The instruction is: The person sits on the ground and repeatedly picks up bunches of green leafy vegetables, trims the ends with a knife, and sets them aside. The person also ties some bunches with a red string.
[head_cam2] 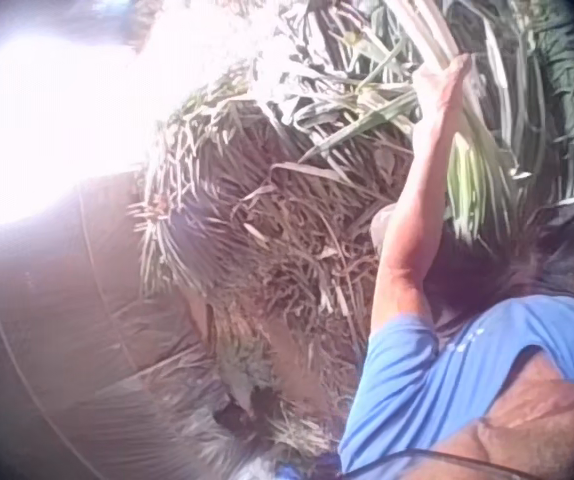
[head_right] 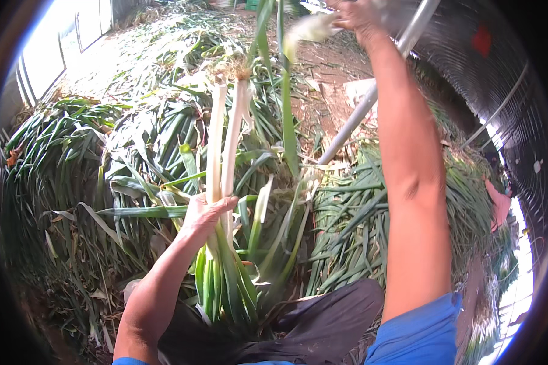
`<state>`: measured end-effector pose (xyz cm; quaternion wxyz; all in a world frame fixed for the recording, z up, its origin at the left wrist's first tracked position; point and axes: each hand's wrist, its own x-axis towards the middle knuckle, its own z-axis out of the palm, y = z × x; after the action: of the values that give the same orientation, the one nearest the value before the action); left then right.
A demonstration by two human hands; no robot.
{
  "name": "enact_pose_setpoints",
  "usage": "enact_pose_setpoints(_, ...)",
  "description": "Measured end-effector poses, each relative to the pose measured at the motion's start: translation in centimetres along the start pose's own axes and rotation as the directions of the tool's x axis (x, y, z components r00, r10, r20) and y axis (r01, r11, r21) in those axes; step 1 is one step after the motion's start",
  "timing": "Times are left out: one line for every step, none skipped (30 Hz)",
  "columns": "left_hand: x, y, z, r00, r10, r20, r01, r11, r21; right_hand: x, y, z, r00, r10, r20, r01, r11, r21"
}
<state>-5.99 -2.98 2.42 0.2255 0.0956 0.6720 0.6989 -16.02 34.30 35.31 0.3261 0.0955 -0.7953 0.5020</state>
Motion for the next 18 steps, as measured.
enact_pose_setpoints(0.1, -0.8, -0.7, 1.000, -0.002, -0.010, 0.002, 1.000, -0.028, -4.5, -3.4, 5.3, 0.998, 0.003, 0.061, -0.001, 1.000, -0.028)
enact_pose_setpoints(0.3, -0.6, -0.1, 1.000, 0.008, -0.013, -0.008, 1.000, 0.029, -6.4, -2.9, 7.0, 0.992, 0.085, 0.096, -0.074, 0.991, -0.114)
enact_pose_setpoints(0.3, -0.6, 0.3, 1.000, -0.002, 0.007, 0.002, 1.000, 0.030, -8.1, -2.1, 9.3, 0.976, 0.168, 0.137, -0.139, 0.970, -0.199)
enact_pose_setpoints(0.4, -0.3, 1.4, 0.999, -0.002, 0.052, 0.001, 1.000, 0.029, -9.2, 2.8, 8.3, 0.940, 0.170, 0.297, -0.158, 0.985, -0.064)
enact_pose_setpoints(0.2, -0.4, 1.1, 0.998, -0.014, 0.058, 0.011, 0.999, 0.044, -11.9, 4.5, 11.1, 0.917, 0.199, 0.346, -0.219, 0.976, 0.018)
enact_pose_setpoints(0.3, -0.5, 1.3, 0.997, -0.038, 0.068, 0.032, 0.996, 0.087, -14.7, 5.4, 12.4, 0.923, 0.181, 0.339, -0.208, 0.977, 0.044)
enact_pose_setpoints(-0.4, 0.2, 1.6, 0.996, -0.028, 0.084, 0.019, 0.994, 0.106, -16.6, 5.8, 12.9, 0.903, 0.231, 0.362, -0.223, 0.973, -0.065)
enact_pose_setpoints(-0.9, 0.4, 1.0, 0.996, -0.049, 0.079, 0.038, 0.991, 0.130, -17.3, 3.8, 13.7, 0.785, 0.367, 0.499, -0.297, 0.930, -0.218)
enact_pose_setpoints(-1.2, 0.4, 1.0, 0.993, -0.067, 0.099, 0.053, 0.989, 0.141, -18.3, 3.9, 13.4, 0.788, 0.361, 0.499, -0.350, 0.929, -0.120)
enact_pose_setpoints(-1.1, 0.1, 0.9, 0.985, -0.066, 0.159, 0.045, 0.991, 0.129, -18.2, 3.5, 12.5, 0.768, 0.345, 0.539, -0.344, 0.933, -0.107)
enact_pose_setpoints(-1.0, 0.0, 1.6, 0.971, -0.054, 0.232, 0.033, 0.995, 0.095, -18.3, 2.9, 10.8, 0.744, 0.345, 0.573, -0.346, 0.932, -0.111)
enact_pose_setpoints(-1.2, 0.2, 1.6, 0.959, -0.044, 0.281, 0.024, 0.997, 0.073, -18.3, 1.0, 10.2, 0.742, 0.336, 0.580, -0.345, 0.933, -0.100)
enact_pose_setpoints(-1.4, 0.3, 1.6, 0.944, -0.032, 0.330, 0.016, 0.999, 0.052, -17.6, 1.0, 8.5, 0.707, 0.358, 0.610, -0.324, 0.931, -0.170)
enact_pose_setpoints(-1.4, 0.2, 1.8, 0.944, -0.011, 0.329, -0.009, 0.998, 0.059, -17.8, 0.0, 7.7, 0.742, 0.359, 0.566, -0.336, 0.930, -0.148)
enact_pose_setpoints(-1.3, 0.1, 1.9, 0.937, -0.020, 0.348, -0.011, 0.996, 0.086, -18.1, -1.0, 6.8, 0.773, 0.363, 0.521, -0.351, 0.928, -0.126)
enact_pose_setpoints(-1.0, 0.2, 1.9, 0.930, -0.029, 0.367, -0.014, 0.993, 0.114, -17.7, -1.3, 5.3, 0.844, 0.340, 0.413, -0.358, 0.933, -0.037)
enact_pose_setpoints(-0.9, 0.0, 2.4, 0.918, -0.040, 0.395, -0.017, 0.990, 0.140, -17.1, -1.4, 3.3, 0.900, 0.328, 0.287, -0.355, 0.934, 0.047)
enact_pose_setpoints(-1.0, -0.3, 2.6, 0.923, -0.030, 0.383, -0.015, 0.994, 0.112, -16.0, -0.1, 2.2, 0.941, 0.312, 0.128, -0.332, 0.924, 0.190)
